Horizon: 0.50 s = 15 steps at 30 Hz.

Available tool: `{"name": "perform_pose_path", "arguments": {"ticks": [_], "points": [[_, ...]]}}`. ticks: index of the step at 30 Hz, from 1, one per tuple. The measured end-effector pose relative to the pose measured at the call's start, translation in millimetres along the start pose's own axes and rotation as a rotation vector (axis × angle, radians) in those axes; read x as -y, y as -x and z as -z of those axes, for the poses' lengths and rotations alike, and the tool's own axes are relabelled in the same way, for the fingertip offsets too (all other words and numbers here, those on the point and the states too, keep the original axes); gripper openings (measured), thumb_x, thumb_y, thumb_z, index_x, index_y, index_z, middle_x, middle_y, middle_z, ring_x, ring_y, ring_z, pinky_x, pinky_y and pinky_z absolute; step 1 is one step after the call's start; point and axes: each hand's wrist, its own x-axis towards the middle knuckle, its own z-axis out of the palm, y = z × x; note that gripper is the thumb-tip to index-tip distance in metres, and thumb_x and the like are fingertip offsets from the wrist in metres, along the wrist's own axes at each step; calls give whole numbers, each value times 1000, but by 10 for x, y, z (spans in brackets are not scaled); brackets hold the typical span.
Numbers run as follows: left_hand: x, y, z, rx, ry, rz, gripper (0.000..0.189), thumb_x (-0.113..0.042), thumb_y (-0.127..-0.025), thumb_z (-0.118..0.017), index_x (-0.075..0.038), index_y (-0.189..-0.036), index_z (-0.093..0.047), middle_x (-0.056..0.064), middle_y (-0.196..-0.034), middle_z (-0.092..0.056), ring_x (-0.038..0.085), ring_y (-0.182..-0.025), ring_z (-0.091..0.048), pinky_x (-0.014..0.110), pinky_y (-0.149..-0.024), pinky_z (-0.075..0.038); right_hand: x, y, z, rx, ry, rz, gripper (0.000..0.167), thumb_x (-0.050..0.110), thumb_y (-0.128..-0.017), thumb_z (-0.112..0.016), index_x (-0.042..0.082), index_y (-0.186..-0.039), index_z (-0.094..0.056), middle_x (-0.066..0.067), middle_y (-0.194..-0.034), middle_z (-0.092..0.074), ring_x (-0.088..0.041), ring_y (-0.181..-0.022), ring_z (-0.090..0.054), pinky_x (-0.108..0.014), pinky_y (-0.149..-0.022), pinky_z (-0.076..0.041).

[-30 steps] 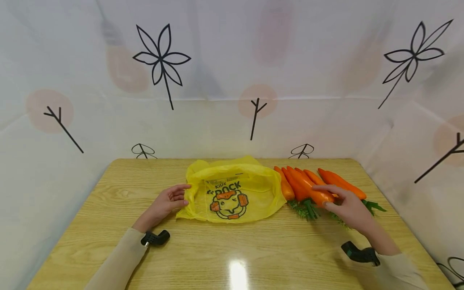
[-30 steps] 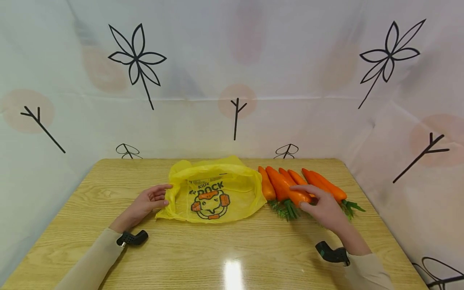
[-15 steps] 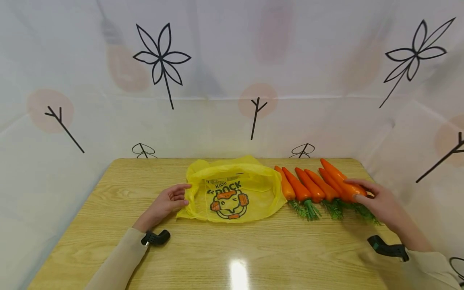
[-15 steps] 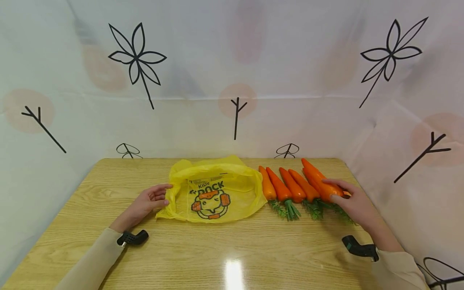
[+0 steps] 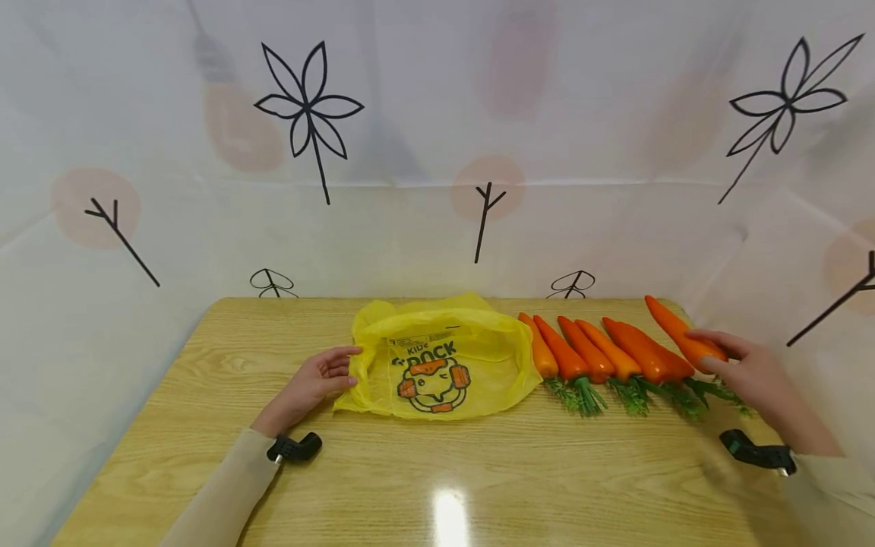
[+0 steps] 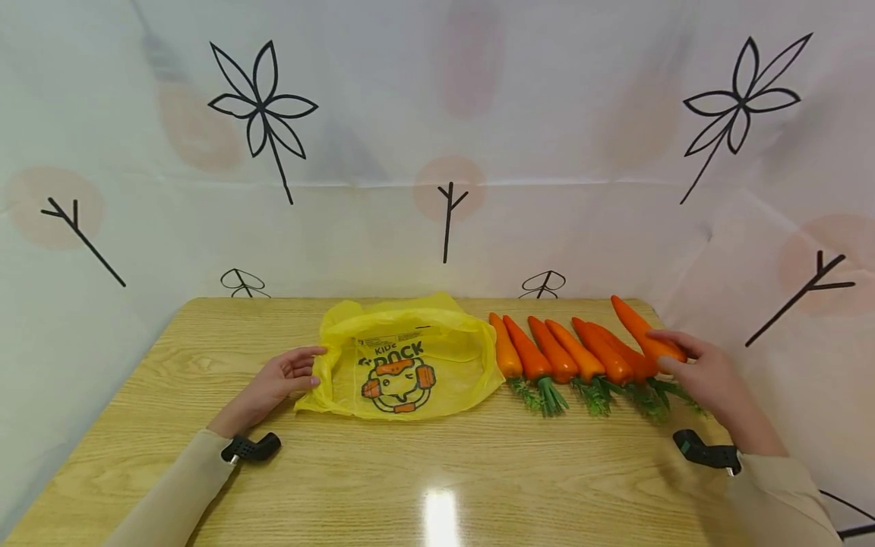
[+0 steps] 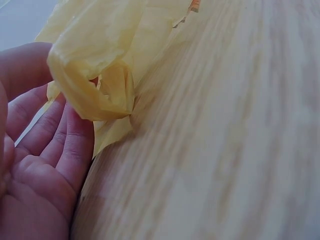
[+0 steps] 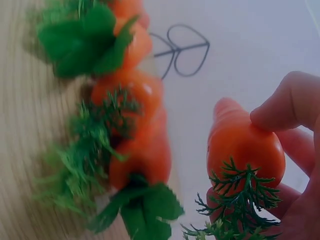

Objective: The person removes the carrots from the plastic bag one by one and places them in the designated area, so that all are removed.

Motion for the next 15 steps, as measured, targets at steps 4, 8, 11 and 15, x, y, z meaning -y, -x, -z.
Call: {"name": "perform_pose_path", "arguments": {"ticks": [4, 8, 11, 15], "points": [[0, 8, -3, -1, 3, -1, 56, -11, -95, -70, -5, -146, -48, 18, -131, -50, 18, -101, -56, 27, -80, -52, -70, -47, 38, 5, 17, -29, 48, 28, -103, -56, 2, -143, -50, -14, -109, -53, -22, -53, -39, -36, -46, -34], [5, 7, 0, 1, 0, -4, 56, -11, -95, -69, -5, -146, -47, 18, -130, -50, 18, -101, -56, 27, -80, -52, -120, -82, 42, 20, 50, -43, 52, 29, -103, -55, -3, -143, -48, -25, -116, -54, -21, -51, -37, -35, -46, -33], [1, 3, 0, 4, -9, -7, 56, -12, -95, -69, -6, -146, -47, 17, -130, -50, 18, -100, -55, 27, -79, -52, -152, -91, 39, 37, 71, -51, 55, 30, -103, -54, -6, -143, -46, -30, -115, -55, -19, -48, -34, -35, -45, -32], [0, -1, 5, 4, -15, -2, 56, -12, -95, -69, -6, -147, -47, 18, -131, -50, 18, -102, -55, 27, -80, -51, -216, -111, 20, 55, 81, -71, 60, 36, -103, -55, -7, -144, -45, -24, -107, -58, -20, -52, -37, -34, -47, -36]]}}
